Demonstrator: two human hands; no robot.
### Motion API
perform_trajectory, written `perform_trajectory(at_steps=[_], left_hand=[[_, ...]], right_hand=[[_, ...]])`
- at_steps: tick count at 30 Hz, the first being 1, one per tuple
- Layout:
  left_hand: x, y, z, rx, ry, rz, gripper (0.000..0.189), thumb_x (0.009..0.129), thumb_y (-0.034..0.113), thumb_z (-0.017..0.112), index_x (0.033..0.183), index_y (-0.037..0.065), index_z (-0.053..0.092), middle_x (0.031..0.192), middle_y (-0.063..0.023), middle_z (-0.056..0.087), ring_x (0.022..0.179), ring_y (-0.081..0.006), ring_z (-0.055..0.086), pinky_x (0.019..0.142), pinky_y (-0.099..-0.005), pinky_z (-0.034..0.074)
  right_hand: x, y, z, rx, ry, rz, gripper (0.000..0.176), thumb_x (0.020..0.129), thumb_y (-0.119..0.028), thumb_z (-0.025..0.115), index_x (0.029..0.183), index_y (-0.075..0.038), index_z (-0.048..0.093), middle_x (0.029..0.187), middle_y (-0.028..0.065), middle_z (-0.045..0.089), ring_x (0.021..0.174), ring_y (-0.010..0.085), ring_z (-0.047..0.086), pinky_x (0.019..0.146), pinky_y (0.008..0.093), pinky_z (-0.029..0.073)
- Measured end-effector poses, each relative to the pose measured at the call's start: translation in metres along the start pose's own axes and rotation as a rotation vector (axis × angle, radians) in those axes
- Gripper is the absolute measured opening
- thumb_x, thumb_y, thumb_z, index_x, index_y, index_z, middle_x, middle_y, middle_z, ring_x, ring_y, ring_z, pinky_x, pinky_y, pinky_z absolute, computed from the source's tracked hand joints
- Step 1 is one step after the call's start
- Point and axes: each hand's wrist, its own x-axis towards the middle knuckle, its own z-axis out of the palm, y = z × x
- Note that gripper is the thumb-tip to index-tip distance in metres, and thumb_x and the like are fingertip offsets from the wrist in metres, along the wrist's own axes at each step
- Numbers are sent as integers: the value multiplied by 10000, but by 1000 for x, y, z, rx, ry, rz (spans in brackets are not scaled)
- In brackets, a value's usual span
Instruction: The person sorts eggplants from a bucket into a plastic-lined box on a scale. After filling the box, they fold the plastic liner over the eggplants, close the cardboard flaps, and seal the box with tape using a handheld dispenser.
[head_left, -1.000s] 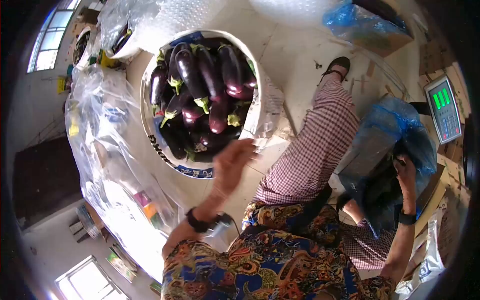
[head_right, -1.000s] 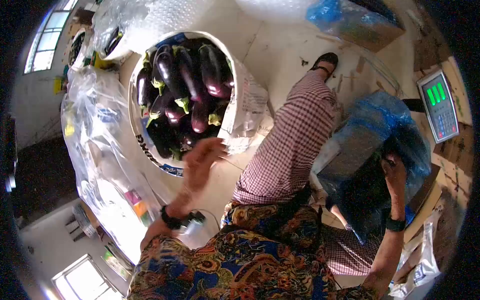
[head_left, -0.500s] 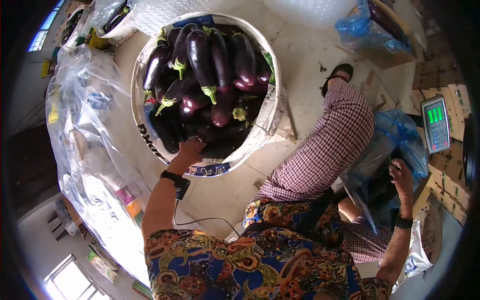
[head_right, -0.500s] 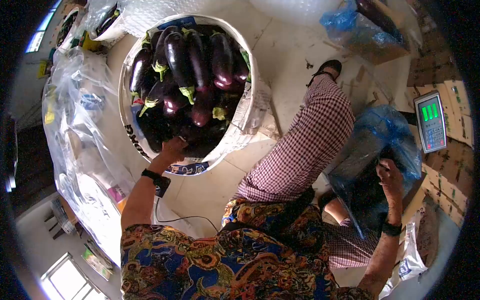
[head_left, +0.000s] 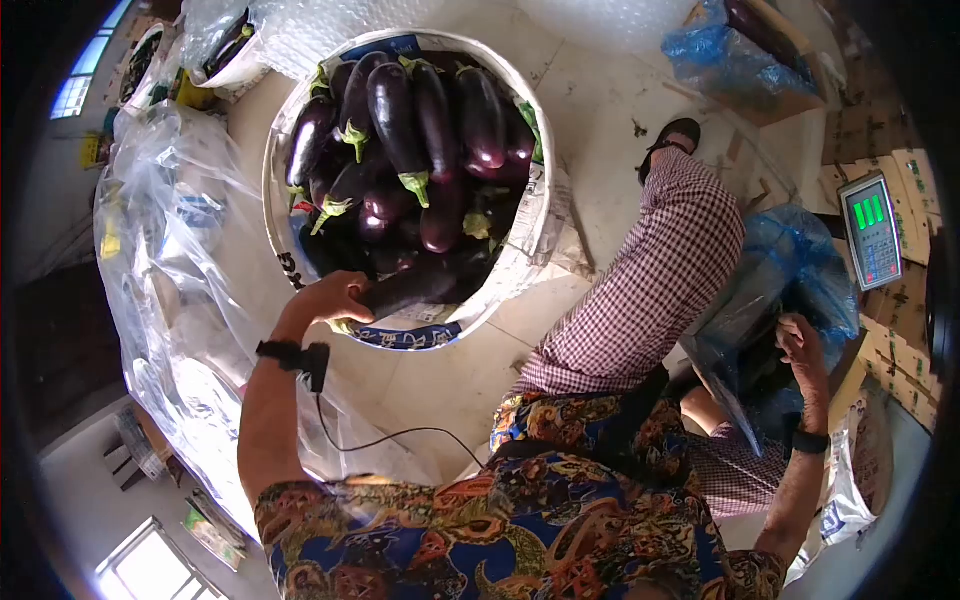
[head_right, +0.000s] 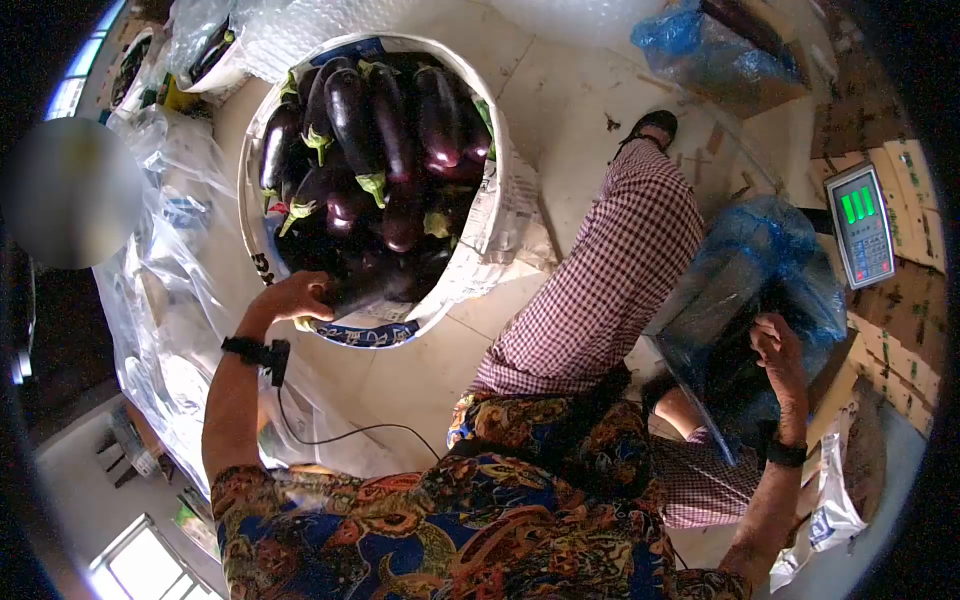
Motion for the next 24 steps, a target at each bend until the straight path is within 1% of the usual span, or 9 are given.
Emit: perform_trajectory(at_steps=[1,3,5,9,13,15,18,21,24], left_hand=[[-10,0,3,6,2,-4,540,620,186,800,1093,21,600,1000,-126,643,893,-214,629,800,-331,514],[-27,3,12,-662,111,280,626,655,200,799,1203,39,542,1077,-103,628,899,-201,618,838,-329,505],[-36,37,20,-780,101,403,741,660,243,795,1284,6,472,1141,-98,619,903,-225,642,815,-362,534],[-47,125,35,-1258,-250,718,732,718,294,714,1283,-72,424,1046,-193,634,855,-297,690,768,-401,575],[-53,212,56,-1297,-413,752,790,688,346,734,1248,-120,428,1016,-221,636,789,-278,691,694,-394,583],[-46,272,78,-1023,-522,875,832,646,308,756,1271,-125,418,1038,-212,634,817,-260,682,707,-359,569],[-62,359,100,-818,-699,759,861,671,191,787,1366,-94,367,1107,-146,621,996,-231,628,881,-353,493],[-56,426,137,-650,-743,778,792,703,136,771,1362,-69,382,1155,-122,602,1047,-219,604,910,-349,486],[-55,482,162,-384,-517,920,683,739,89,735,1324,-59,414,1158,-118,603,1042,-209,606,901,-331,492]], right_hand=[[-2,0,0,22,17,-20,537,865,-475,634,1200,-62,557,1065,63,617,901,146,588,661,314,505],[-4,-5,2,6,5,-8,539,873,-476,626,1205,-57,555,1061,65,622,892,143,589,671,304,501],[-4,-19,3,-9,13,-1,541,880,-476,618,1210,-53,554,1058,67,628,884,141,590,680,295,498],[-16,-55,14,10,132,-87,435,933,-368,585,1207,-31,562,1084,87,649,954,172,623,754,283,509],[-33,-90,21,61,118,-333,299,938,-211,604,1153,-3,604,1068,111,669,1001,204,644,898,351,513],[-35,-79,17,223,-44,-530,502,926,-312,597,1320,-15,502,1269,92,567,1161,195,551,925,325,469],[-45,-84,17,818,-224,-466,699,923,-364,625,1448,-3,336,1387,147,483,1253,241,486,1002,371,419],[-57,-78,5,1154,-135,-485,449,943,-297,594,1266,11,540,1086,84,650,1025,177,627,893,311,507],[-64,-62,-10,1126,56,-423,352,944,-250,584,1192,1,586,1022,63,669,938,165,653,846,306,523]])
